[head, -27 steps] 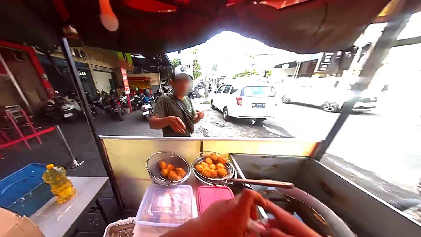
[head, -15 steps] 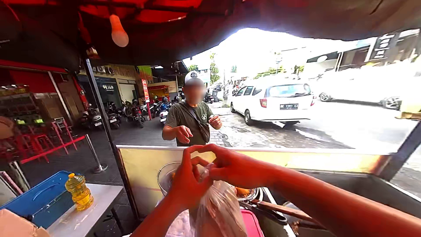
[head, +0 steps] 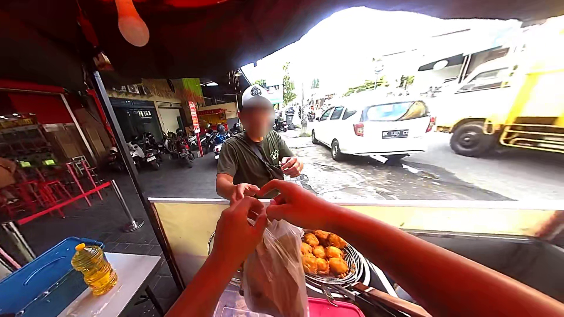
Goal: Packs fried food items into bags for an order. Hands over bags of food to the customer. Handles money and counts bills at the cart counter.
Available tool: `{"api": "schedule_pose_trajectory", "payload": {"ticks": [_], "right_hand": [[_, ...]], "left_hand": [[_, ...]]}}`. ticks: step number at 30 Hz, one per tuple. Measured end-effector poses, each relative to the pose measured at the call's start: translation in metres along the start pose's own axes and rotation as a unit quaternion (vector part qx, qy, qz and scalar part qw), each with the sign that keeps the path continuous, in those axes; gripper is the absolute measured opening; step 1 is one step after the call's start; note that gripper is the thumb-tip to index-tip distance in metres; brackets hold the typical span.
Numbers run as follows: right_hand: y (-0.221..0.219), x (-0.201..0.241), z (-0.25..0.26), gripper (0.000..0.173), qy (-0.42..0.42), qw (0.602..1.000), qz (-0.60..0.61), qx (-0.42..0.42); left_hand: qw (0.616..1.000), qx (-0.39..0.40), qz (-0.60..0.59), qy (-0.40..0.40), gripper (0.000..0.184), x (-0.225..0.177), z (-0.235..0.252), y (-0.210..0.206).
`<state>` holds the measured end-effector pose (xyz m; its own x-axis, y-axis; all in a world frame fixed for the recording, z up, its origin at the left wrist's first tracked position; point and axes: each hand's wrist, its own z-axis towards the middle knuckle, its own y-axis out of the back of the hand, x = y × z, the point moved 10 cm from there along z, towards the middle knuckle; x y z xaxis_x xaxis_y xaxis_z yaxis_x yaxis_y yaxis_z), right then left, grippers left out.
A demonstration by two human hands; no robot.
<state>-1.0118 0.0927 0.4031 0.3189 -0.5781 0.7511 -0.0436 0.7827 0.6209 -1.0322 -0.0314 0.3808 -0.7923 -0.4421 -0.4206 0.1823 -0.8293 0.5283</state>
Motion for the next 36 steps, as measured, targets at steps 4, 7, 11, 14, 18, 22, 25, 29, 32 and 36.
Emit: {"api": "schedule_pose_trajectory", "payload": {"ticks": [4,7,11,14,18,22,25,29,32,36], "right_hand": [[-0.004,-0.001,0.007,0.038,-0.045,0.995,0.074,-0.041],[-0.004,-0.017,0.027,0.049,-0.042,0.991,0.116,-0.048],[-0.002,-0.023,0.044,0.047,-0.031,0.988,0.114,-0.095],[0.016,-0.026,0.047,0.040,-0.042,0.982,0.098,-0.158],[0.033,-0.043,0.051,0.033,-0.065,0.975,0.125,-0.173],[0.040,-0.028,0.064,0.029,-0.040,0.972,0.121,-0.200],[0.051,-0.009,0.071,0.025,-0.026,0.973,0.024,-0.228],[0.064,-0.021,0.076,0.020,-0.044,0.974,-0.031,-0.221],[0.068,-0.049,0.075,0.021,-0.082,0.969,-0.021,-0.230],[0.066,-0.065,0.073,0.020,-0.096,0.968,-0.035,-0.227]], "left_hand": [[0.998,0.036,-0.045,-0.023,0.008,0.018,0.017,-0.004],[0.995,0.045,-0.094,-0.009,0.009,0.042,0.032,-0.006],[0.995,0.044,-0.086,-0.021,0.009,0.058,0.042,-0.001],[0.994,0.048,-0.091,-0.039,0.013,0.073,0.044,0.006],[0.982,0.093,-0.161,0.015,0.021,0.105,0.045,0.004],[0.974,0.159,-0.154,0.055,0.027,0.123,0.054,-0.022],[0.984,0.144,-0.085,0.057,0.012,0.129,0.063,-0.027],[0.992,0.108,-0.028,0.061,0.009,0.134,0.071,-0.021],[0.994,0.103,0.012,0.042,0.008,0.135,0.074,-0.019],[0.986,0.156,0.051,0.028,0.010,0.136,0.081,-0.023]]}}
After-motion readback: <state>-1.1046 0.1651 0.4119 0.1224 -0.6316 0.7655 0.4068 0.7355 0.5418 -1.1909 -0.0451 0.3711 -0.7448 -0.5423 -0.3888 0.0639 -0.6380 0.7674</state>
